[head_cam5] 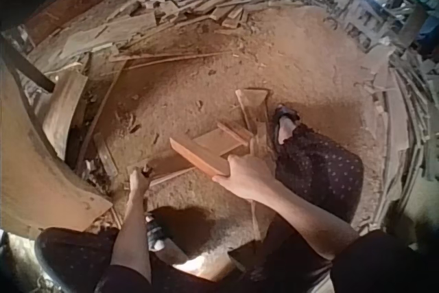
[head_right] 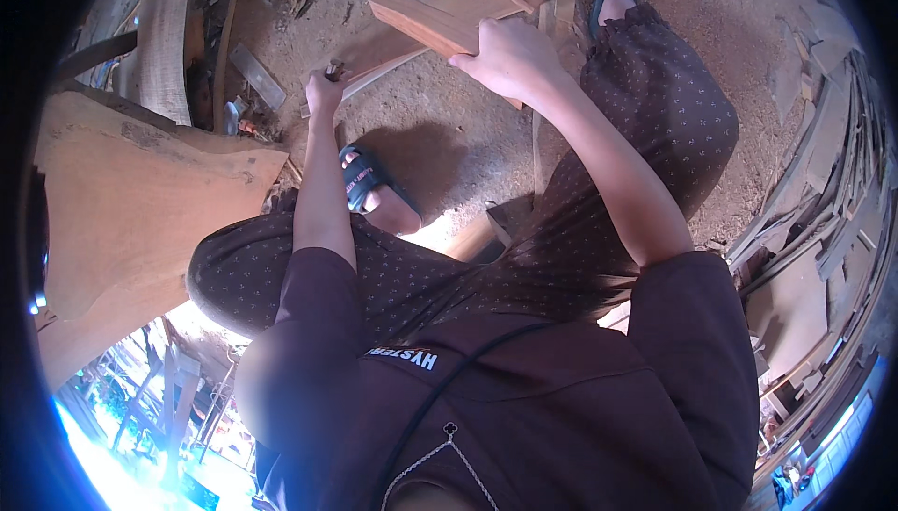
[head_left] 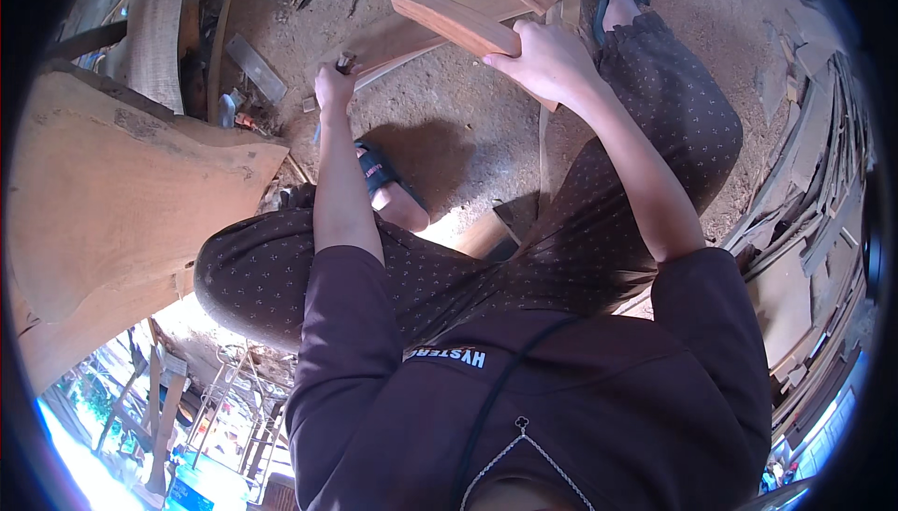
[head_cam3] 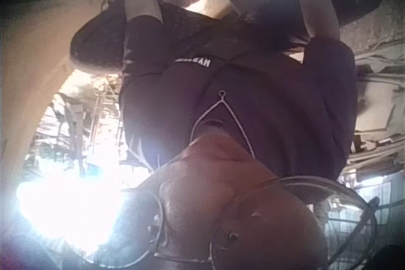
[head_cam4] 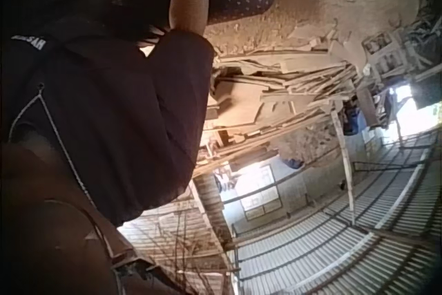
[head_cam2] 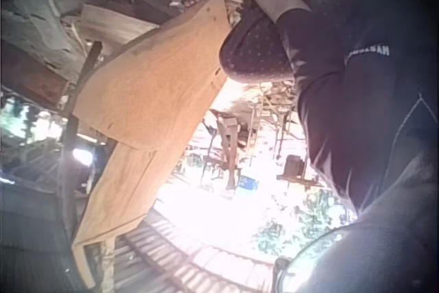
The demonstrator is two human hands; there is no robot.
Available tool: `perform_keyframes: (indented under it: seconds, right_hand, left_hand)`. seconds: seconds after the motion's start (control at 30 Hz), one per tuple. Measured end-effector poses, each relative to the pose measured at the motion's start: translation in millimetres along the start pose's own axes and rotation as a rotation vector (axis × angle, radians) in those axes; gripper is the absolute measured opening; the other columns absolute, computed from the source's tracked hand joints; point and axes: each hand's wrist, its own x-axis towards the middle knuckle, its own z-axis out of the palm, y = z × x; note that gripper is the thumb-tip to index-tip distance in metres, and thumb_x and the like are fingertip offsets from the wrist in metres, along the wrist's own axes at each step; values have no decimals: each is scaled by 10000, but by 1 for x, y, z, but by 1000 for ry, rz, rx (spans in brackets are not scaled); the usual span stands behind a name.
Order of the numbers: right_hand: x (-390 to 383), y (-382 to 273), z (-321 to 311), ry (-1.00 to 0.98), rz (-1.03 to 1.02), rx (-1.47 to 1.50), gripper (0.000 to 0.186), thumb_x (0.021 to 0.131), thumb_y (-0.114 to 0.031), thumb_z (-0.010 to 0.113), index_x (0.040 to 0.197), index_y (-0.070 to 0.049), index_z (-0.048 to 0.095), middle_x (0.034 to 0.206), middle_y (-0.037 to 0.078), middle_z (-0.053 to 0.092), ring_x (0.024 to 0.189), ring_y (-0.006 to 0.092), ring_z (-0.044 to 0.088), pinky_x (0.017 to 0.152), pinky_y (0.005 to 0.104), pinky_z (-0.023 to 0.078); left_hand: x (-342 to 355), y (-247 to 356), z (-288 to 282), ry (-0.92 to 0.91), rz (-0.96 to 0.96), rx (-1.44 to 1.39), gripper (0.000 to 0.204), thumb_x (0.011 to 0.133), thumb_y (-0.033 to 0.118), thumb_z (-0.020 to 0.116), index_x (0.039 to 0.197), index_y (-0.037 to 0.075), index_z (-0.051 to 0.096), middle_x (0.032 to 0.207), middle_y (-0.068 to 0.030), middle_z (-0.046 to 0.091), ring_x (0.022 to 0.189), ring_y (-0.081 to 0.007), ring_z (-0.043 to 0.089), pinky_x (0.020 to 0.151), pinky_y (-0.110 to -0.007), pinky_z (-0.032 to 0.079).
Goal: The recorder uses a hand chisel to shape or clean a piece of wood in a workshop.
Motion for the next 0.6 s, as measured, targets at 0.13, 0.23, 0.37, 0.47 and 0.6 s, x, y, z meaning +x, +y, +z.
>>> perform_keyframes:
  seconds: [0.13, 0.23, 0.37, 0.47, 0.6]
  right_hand:
    - [1, 0, 2, -45, 33, -14, 546, 814, -478, 642, 978, 43, 623, 819, 211, 672, 801, 327, 675, 768, 410, 521]
    - [0, -1, 2, -46, 34, -31, 542, 817, -479, 640, 971, 40, 619, 817, 211, 671, 800, 328, 675, 770, 411, 521]
    - [0, -1, 3, -28, 28, -53, 543, 818, -479, 640, 975, 39, 613, 816, 214, 669, 803, 328, 675, 772, 413, 522]
    - [1, 1, 5, -15, 14, -34, 547, 816, -481, 643, 979, 40, 612, 819, 216, 669, 809, 329, 675, 775, 415, 523]
    - [2, 3, 8, -3, 24, -47, 546, 816, -481, 645, 983, 38, 610, 818, 214, 669, 809, 329, 674, 778, 413, 523]
  left_hand:
    - [-7, 4, -2, 33, 107, 21, 441, 678, 394, 799, 1015, 132, 688, 898, -188, 677, 886, -354, 644, 785, -448, 494]
    - [-7, 4, -3, 52, 167, 64, 455, 659, 374, 815, 1028, 143, 681, 933, -166, 675, 913, -333, 643, 800, -438, 492]
    - [-6, 5, -7, -88, 110, -31, 415, 661, 321, 820, 1005, 136, 681, 996, -129, 663, 950, -319, 633, 811, -429, 490]
    - [-4, 9, -6, -68, 92, 5, 386, 689, 333, 798, 994, 127, 681, 976, -118, 675, 935, -329, 637, 803, -426, 498]
    - [7, 15, -1, 51, 140, 138, 403, 705, 370, 783, 994, 107, 683, 962, -140, 685, 931, -335, 644, 805, -428, 503]
